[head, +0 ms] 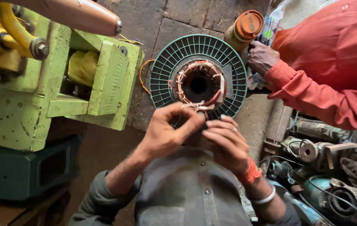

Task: The person holds a motor stator and repeatedly inserts and pulls a white tie or string through the copper windings. The person adjusts the stator orientation and continues the tying motion throughout the clip. A second person in a red shirt is visible nearby but not directly involved in the task.

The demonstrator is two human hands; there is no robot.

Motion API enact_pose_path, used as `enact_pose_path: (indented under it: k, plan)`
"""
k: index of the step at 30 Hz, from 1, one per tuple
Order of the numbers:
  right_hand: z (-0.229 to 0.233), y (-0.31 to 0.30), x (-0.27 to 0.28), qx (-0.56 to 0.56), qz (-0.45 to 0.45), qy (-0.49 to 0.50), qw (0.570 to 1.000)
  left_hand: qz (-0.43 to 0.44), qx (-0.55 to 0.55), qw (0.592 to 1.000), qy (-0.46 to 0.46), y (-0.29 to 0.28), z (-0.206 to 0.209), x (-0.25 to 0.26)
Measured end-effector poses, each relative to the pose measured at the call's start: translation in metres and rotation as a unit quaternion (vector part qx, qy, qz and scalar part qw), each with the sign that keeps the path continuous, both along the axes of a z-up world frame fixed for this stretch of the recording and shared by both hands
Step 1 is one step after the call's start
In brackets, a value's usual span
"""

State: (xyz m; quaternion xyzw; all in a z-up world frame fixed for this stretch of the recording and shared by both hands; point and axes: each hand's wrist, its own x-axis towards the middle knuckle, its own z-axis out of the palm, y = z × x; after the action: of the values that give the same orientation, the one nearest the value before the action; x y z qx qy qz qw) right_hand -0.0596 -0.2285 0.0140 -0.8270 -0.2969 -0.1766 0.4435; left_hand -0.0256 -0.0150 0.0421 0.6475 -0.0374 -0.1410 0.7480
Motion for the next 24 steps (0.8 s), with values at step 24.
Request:
enact_pose_path:
  k: [24]
  plan:
    - [0.046,-0.030,0.055,0.049,0.131,0.308,0.941,-0.120,0.214,0.913,-0.325,-0.009,-0.001,0.017]
